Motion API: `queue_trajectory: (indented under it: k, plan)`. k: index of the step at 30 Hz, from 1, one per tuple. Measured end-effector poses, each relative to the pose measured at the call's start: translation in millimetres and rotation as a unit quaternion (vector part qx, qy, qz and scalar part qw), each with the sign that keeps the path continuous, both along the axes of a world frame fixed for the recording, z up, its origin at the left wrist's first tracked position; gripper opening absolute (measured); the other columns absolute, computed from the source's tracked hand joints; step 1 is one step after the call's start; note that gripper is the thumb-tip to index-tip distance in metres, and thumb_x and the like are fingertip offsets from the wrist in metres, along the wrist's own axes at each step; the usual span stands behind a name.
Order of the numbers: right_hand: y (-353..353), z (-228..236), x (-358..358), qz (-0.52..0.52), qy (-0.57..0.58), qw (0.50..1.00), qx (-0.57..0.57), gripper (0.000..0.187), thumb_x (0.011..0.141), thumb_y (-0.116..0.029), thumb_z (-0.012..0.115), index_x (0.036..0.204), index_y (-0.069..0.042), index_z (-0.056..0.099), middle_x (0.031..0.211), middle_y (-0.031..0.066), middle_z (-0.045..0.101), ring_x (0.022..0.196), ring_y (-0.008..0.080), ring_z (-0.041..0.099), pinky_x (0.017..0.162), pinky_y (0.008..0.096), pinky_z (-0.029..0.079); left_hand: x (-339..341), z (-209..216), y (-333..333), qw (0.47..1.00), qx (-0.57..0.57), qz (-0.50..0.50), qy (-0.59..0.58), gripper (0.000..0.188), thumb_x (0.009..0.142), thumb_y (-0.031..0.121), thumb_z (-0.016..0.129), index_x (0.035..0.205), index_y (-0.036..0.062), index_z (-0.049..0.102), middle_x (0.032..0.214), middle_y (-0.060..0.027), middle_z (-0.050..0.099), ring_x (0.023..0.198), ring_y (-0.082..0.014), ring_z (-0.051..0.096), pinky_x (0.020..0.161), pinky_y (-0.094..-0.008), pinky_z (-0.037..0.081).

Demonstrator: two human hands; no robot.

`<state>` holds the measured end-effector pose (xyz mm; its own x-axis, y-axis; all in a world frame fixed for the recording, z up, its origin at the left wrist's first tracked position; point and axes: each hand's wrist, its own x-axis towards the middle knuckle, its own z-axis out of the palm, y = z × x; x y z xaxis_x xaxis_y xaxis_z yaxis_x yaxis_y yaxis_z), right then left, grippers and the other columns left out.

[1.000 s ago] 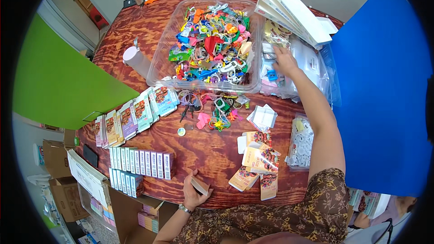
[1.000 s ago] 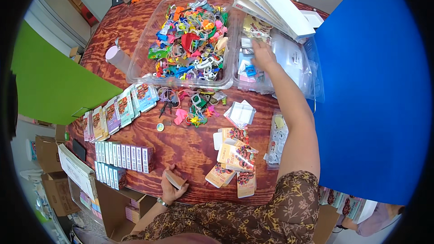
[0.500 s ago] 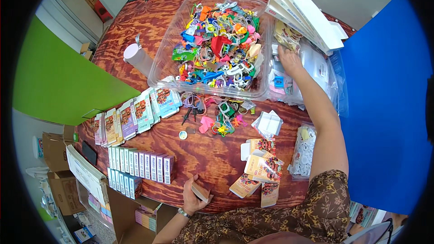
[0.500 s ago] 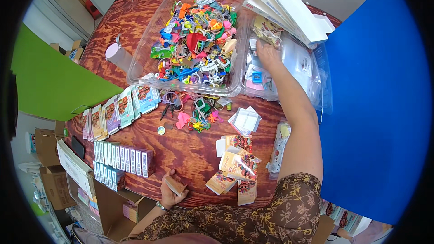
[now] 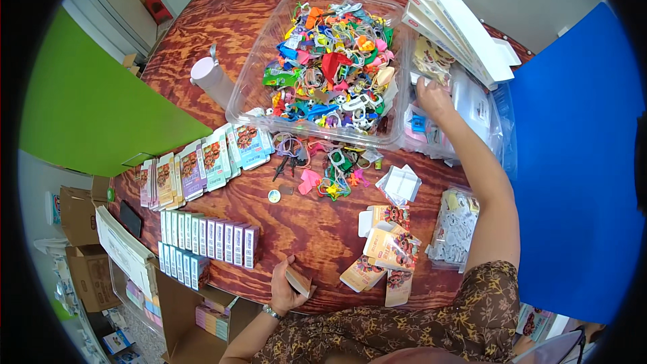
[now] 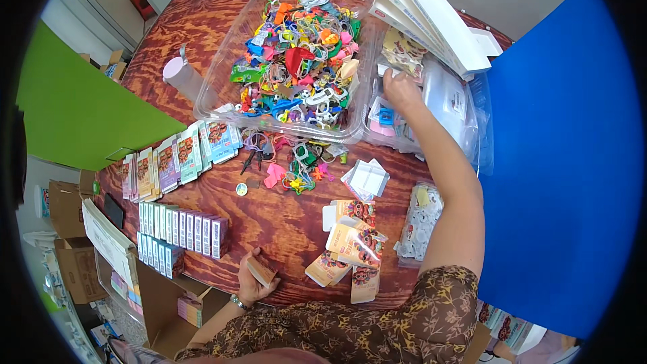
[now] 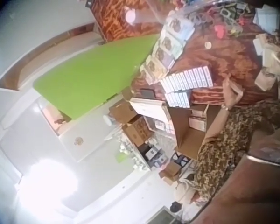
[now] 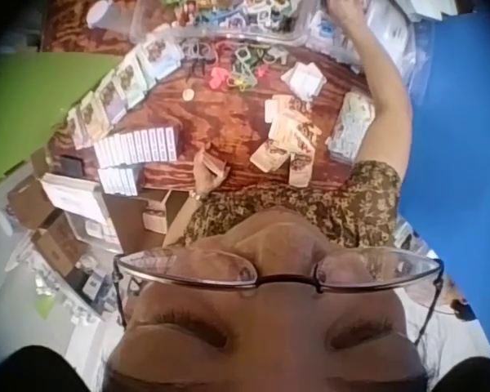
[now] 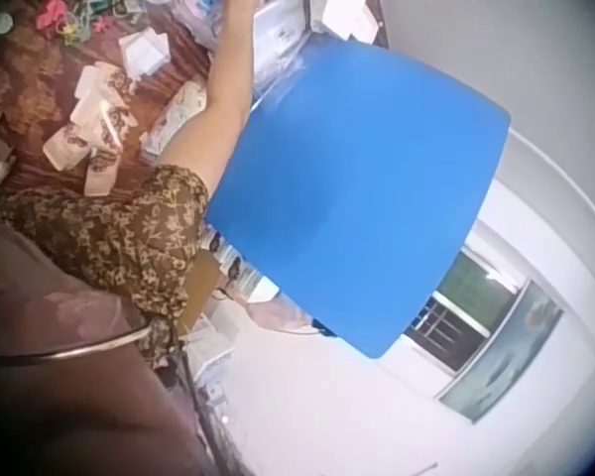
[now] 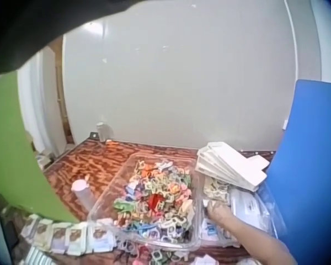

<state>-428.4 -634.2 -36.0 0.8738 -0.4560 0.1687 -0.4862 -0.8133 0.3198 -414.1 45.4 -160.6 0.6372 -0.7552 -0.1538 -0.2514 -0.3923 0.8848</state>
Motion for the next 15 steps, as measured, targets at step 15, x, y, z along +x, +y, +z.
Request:
queue_trajectory:
  k: [15]
  plan:
    - [76.8,170.3,-95.3,0.015,-0.331,0.928,0.172,0.037,0.094,-0.010,0.062,0.128,0.004,0.055,0.070,0.0226,0.065,0.062,0.0300,0.069,0.057,0.0381,0.051,8.1,94.8,-50.2,0.967,-0.089,-0.066,-0.228,0.092,0.075,0.027,0.086,0.144,-0.0057,0.035,0.133,-0.0240,0.052,0.121,-0.0389,0.054,0.102,-0.0457,0.045]
